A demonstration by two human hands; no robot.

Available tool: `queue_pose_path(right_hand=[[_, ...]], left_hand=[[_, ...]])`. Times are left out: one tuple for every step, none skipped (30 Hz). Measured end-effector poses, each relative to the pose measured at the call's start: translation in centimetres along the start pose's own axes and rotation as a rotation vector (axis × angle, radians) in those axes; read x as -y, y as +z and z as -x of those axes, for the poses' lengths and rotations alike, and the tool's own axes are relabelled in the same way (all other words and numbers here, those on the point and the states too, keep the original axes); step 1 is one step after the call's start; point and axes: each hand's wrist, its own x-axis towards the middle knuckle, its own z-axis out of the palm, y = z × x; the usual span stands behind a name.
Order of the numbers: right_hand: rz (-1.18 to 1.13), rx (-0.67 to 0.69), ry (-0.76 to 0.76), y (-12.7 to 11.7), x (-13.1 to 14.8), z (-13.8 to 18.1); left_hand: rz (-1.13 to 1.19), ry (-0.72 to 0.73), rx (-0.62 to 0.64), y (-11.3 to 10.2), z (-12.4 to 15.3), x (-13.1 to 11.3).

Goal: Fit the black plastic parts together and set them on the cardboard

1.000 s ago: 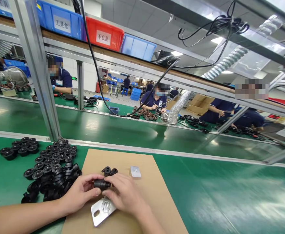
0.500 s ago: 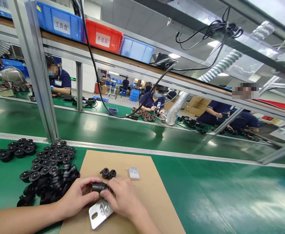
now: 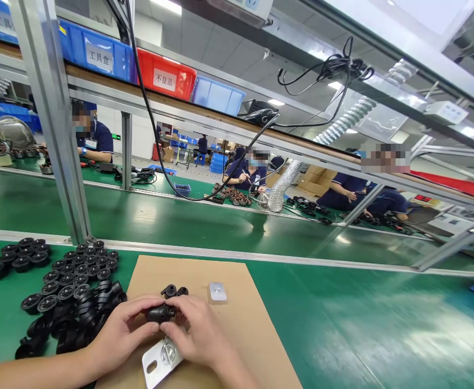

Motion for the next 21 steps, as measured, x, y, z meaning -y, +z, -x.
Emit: queue_pose_path(right_hand=[[-0.021,-0.021,0.007,0.0,0.1,0.0],[-0.032,-0.044,0.005,0.0,0.1,0.0],[-0.038,-0.065,-0.002,0.0,0.1,0.0],[-0.041,-0.081,-0.015,0.0,0.1,-0.1],[-0.043,-0.096,-0.03,0.0,0.1,-0.1],[-0.045,-0.105,-0.042,-0.1,0.1,-0.1],[-0.051,-0.11,-0.048,-0.1,0.1,-0.1],[-0.059,-0.118,-0.048,-0.2,0.1,-0.1],[-0.07,-0.132,-0.045,-0.3,0.1,-0.2],[-0.081,-0.149,-0.041,-0.4,0.1,-0.2],[-0.087,-0.17,-0.037,-0.5,0.0,-0.3],[-0.081,-0.203,-0.029,-0.7,-0.2,-0.4],[-0.06,-0.242,-0.013,-0.8,-0.4,-0.6],[-0.029,-0.284,0.012,-1.0,-0.8,-0.7],[0.013,-0.331,0.047,-1.1,-1.2,-0.7],[0.061,-0.372,0.093,-1.2,-1.6,-0.8],[0.108,-0.411,0.135,-1.2,-2.1,-0.8],[0.163,-0.435,0.176,-1.1,-2.7,-0.9],[0.227,-0.447,0.215,-1.0,-3.3,-0.9],[0.291,-0.444,0.254,-0.8,-4.0,-1.1],[0.359,-0.436,0.264,-0.5,-4.8,-1.2]], left_hand=[[-0.076,0.038,-0.027,-0.1,0.1,0.1],[-0.119,0.055,-0.05,-0.2,0.2,0.2],[-0.123,0.042,-0.062,-0.2,0.3,0.4],[-0.103,0.014,-0.067,-0.3,0.4,0.6],[-0.082,-0.013,-0.067,-0.3,0.4,0.7],[-0.079,-0.025,-0.068,-0.3,0.3,0.8],[-0.101,-0.014,-0.067,-0.4,0.2,0.6],[-0.148,0.028,-0.069,-0.5,-0.1,0.2],[-0.215,0.098,-0.077,-0.6,-0.4,-0.4],[-0.295,0.187,-0.084,-0.7,-0.7,-1.4],[-0.377,0.285,-0.071,-0.9,-1.0,-2.6],[-0.456,0.384,-0.038,-1.0,-1.2,-3.8],[-0.535,0.469,0.025,-1.2,-1.2,-5.1],[-0.594,0.529,0.127,-1.3,-0.9,-6.1],[-0.616,0.545,0.225,-1.5,-0.3,-6.8],[-0.596,0.52,0.3,-1.7,0.6,-7.1],[-0.546,0.466,0.349,-2.0,1.8,-7.1],[-0.475,0.39,0.38,-2.2,3.3,-6.7],[-0.395,0.295,0.39,-2.5,4.9,-6.2],[-0.317,0.189,0.385,-2.8,6.6,-5.6],[-0.244,0.083,0.373,-3.1,8.0,-5.2]])
